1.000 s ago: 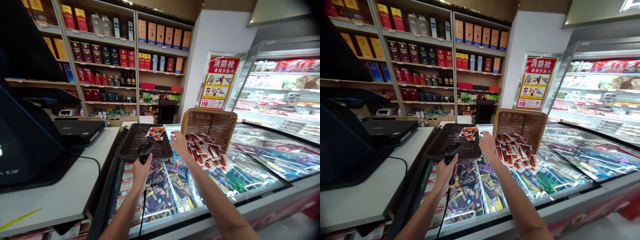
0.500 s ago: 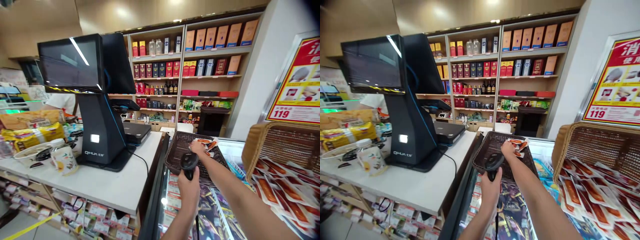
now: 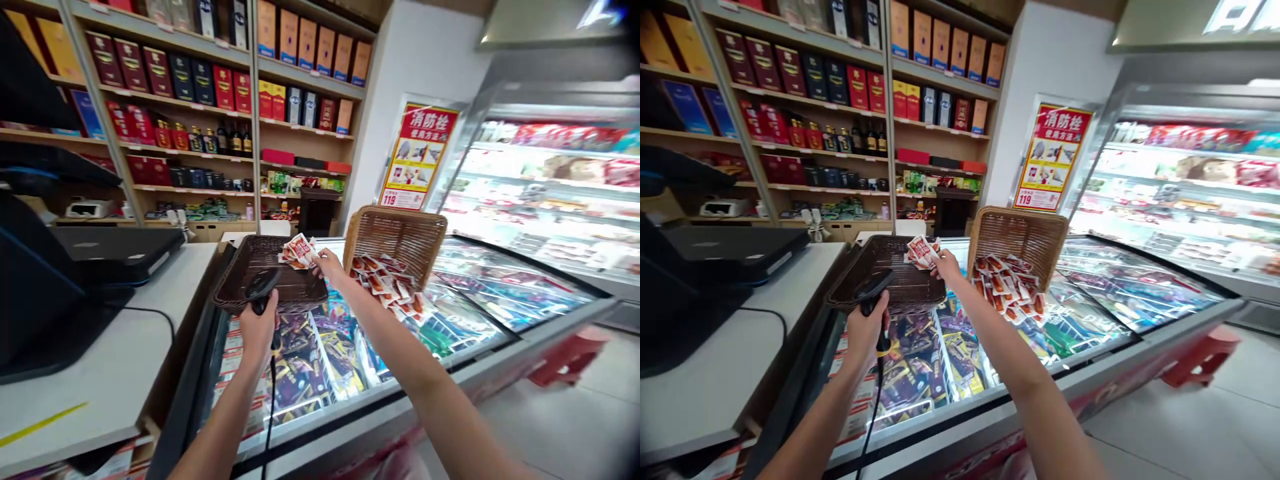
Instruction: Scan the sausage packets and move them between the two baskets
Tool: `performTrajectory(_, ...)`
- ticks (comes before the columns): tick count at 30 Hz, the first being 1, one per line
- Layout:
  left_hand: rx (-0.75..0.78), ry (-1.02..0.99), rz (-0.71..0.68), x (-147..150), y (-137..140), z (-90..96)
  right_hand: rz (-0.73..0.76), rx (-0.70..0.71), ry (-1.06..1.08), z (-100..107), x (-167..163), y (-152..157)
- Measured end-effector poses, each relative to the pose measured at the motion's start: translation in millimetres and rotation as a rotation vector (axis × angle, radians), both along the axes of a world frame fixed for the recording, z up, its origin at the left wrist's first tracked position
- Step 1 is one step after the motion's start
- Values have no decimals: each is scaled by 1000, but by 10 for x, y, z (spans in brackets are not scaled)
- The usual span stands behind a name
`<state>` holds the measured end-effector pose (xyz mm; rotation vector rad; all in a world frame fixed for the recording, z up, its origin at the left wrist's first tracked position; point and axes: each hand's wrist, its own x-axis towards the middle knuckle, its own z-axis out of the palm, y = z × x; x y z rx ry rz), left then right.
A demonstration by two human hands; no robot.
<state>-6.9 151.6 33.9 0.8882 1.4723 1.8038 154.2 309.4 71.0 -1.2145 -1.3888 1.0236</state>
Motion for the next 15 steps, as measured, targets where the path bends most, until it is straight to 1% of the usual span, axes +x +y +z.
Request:
performTrajectory(1, -9, 8, -9, 6, -3, 10, 26, 39, 82, -6, 136, -115)
performTrajectory(3, 0, 5, -40, 23, -14, 30, 109, 166, 270, -56, 384, -332)
performTrajectory(5, 31, 1, -82, 47, -30, 52, 120, 303, 343, -151, 571, -498)
performTrajectory(7, 58, -5, -120, 75, -46, 75, 71, 397, 356, -275, 677, -594)
performTrajectory(9, 62, -8, -147, 100, -59, 92, 6, 445, 363, -408, 711, -631)
performTrajectory(13, 29, 11, -172, 128, -72, 104, -74, 542, 320, -621, 713, -584)
performTrajectory(15, 24, 28, -190, 141, -78, 108, -123, 548, 291, -681, 744, -528)
